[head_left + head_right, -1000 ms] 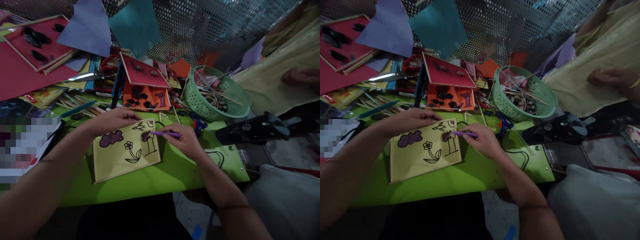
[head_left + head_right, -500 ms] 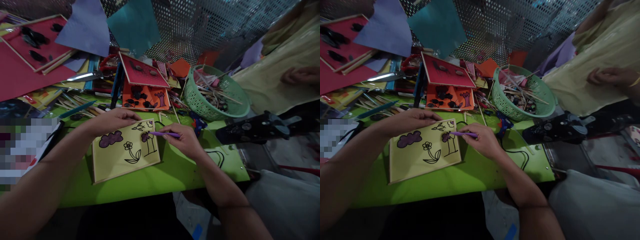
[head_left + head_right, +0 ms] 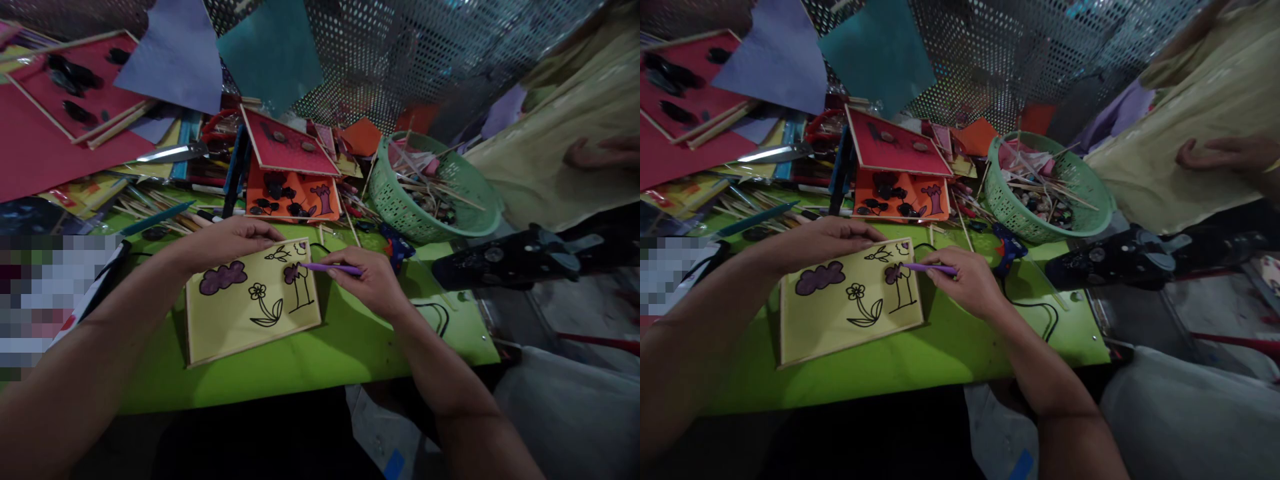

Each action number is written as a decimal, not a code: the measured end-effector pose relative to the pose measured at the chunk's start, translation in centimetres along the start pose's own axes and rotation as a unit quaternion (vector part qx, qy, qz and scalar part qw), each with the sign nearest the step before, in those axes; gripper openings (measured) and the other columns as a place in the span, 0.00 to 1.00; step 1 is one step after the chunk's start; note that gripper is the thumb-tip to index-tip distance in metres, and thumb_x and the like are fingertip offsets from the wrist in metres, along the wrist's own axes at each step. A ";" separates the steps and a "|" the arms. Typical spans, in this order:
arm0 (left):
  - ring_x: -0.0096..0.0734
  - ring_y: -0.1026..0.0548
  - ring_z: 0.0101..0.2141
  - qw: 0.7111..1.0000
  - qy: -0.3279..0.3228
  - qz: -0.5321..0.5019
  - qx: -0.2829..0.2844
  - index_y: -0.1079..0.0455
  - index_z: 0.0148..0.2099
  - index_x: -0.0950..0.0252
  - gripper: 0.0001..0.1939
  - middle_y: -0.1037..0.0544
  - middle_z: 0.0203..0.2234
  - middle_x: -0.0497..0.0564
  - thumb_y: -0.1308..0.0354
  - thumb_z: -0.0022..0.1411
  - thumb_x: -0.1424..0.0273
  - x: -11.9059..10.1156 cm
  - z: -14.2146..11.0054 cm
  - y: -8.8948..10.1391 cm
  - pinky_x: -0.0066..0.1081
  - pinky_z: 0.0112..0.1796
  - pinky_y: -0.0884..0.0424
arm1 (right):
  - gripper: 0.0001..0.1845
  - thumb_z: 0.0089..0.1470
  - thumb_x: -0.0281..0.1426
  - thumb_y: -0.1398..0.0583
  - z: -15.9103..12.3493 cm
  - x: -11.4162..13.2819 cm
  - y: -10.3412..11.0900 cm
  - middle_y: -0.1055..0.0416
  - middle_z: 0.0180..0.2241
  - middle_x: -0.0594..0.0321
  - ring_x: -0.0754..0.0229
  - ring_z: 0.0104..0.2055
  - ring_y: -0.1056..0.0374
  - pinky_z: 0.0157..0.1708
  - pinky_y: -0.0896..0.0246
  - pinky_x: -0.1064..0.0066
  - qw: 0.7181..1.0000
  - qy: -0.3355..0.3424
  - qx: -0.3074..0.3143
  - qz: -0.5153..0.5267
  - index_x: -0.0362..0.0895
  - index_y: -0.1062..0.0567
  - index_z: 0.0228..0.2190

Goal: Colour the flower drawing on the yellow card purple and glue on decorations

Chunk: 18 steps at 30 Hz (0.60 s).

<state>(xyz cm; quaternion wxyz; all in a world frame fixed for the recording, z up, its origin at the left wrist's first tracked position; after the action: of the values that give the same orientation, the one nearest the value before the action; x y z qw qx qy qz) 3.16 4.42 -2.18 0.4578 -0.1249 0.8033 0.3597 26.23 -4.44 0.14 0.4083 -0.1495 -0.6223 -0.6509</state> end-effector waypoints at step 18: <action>0.43 0.18 0.48 1.000 -0.009 0.005 0.004 0.19 0.57 0.57 0.22 0.15 0.52 0.54 0.42 0.67 0.54 -0.1 -0.2 0.0 0.36 0.49 0.22 | 0.08 0.63 0.28 0.35 -0.1 -0.2 0.0 0.16 0.38 0.63 0.59 0.36 0.24 0.38 0.34 0.68 1.000 -0.005 0.011 0.005 0.49 0.15 0.43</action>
<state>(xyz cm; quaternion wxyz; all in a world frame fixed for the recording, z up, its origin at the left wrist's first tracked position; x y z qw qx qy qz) 3.10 4.32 -1.99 0.4637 -0.1155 0.8010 0.3604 26.37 -4.46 -0.02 0.4103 -0.1510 -0.6305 -0.6413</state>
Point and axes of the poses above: each hand's wrist, its own z-axis towards the middle knuckle, its own y-axis out of the back of the hand, x = y × z, the point moved 6 cm from there along z, towards the middle knuckle
